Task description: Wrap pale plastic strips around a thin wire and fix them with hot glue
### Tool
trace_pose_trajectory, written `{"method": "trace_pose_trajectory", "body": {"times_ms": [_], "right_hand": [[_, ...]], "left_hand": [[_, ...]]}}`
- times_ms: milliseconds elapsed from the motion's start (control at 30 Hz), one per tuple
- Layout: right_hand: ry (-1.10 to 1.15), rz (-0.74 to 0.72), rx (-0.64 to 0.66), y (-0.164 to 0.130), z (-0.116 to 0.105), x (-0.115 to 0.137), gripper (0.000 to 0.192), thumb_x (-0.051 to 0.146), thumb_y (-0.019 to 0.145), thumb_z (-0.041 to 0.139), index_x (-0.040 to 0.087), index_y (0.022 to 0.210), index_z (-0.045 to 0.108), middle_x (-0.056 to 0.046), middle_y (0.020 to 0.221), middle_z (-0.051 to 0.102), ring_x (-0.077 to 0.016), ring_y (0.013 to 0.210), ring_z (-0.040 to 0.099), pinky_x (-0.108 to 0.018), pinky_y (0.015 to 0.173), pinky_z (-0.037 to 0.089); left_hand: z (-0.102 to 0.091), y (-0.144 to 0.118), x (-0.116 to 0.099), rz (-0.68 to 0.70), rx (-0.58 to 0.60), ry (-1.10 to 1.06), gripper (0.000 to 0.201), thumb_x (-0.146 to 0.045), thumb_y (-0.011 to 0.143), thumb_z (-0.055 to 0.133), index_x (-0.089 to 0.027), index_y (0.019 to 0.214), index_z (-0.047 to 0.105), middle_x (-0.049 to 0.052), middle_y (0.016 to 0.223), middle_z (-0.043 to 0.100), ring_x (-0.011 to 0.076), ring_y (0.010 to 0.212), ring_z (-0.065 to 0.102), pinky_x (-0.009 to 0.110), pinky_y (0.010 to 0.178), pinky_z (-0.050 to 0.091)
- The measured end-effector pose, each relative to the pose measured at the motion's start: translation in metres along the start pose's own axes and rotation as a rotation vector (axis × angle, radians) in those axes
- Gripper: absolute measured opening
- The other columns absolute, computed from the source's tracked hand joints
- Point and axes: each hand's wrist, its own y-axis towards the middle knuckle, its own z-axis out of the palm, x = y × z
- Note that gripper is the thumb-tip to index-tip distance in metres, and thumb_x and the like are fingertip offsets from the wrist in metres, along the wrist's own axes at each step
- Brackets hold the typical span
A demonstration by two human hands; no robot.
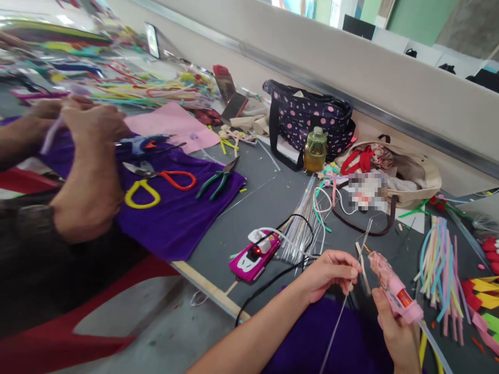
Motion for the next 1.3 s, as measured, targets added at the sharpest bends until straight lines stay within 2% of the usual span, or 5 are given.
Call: {"method": "trace_pose_trajectory", "body": {"times_ms": [267, 433, 633, 767, 1300], "right_hand": [[-0.012, 0.018, 0.049, 0.001, -0.002, 0.007, 0.049, 0.06, 0.082, 0.053, 0.017, 0.093, 0.074, -0.009, 0.075, 0.073, -0.0241, 0.075, 0.07, -0.028, 0.069, 0.057], [0.012, 0.041, 0.0, 0.0, 0.001, 0.012, 0.047, 0.058, 0.082, 0.054, 0.017, 0.094, 0.074, -0.007, 0.07, 0.072, -0.023, 0.071, 0.07, -0.026, 0.067, 0.057], [0.082, -0.009, 0.028, 0.003, 0.005, 0.015, 0.051, 0.056, 0.084, 0.052, 0.016, 0.111, 0.069, -0.012, 0.1, 0.072, -0.0273, 0.097, 0.067, -0.033, 0.083, 0.055], [0.117, -0.012, 0.055, 0.003, 0.007, 0.014, 0.052, 0.055, 0.086, 0.049, 0.016, 0.119, 0.065, -0.012, 0.108, 0.07, -0.0279, 0.106, 0.064, -0.036, 0.09, 0.052], [0.048, 0.014, 0.018, 0.0, 0.001, 0.016, 0.049, 0.055, 0.083, 0.055, 0.015, 0.107, 0.07, -0.012, 0.099, 0.073, -0.0266, 0.091, 0.068, -0.034, 0.085, 0.054]], "left_hand": [[0.002, -0.001, -0.001, 0.009, -0.018, -0.006, 0.029, -0.027, 0.058, 0.083, -0.009, 0.076, 0.071, 0.004, 0.06, 0.066, 0.0097, 0.044, 0.059, 0.019, 0.046, 0.049], [0.001, 0.0, -0.002, 0.019, -0.017, -0.004, 0.029, -0.028, 0.058, 0.083, -0.009, 0.075, 0.07, 0.003, 0.059, 0.066, 0.01, 0.044, 0.059, 0.02, 0.047, 0.049], [0.0, 0.0, -0.002, 0.033, -0.022, -0.004, 0.028, -0.028, 0.058, 0.082, -0.009, 0.075, 0.07, 0.003, 0.059, 0.066, 0.01, 0.044, 0.059, 0.02, 0.047, 0.049], [0.0, 0.0, -0.003, 0.039, -0.022, -0.005, 0.027, -0.027, 0.058, 0.082, -0.009, 0.074, 0.07, 0.003, 0.059, 0.066, 0.01, 0.044, 0.059, 0.02, 0.047, 0.048], [-0.001, -0.001, -0.002, 0.026, -0.005, 0.012, 0.028, -0.028, 0.058, 0.083, -0.009, 0.075, 0.071, 0.004, 0.059, 0.066, 0.0103, 0.044, 0.059, 0.021, 0.047, 0.049]]}}
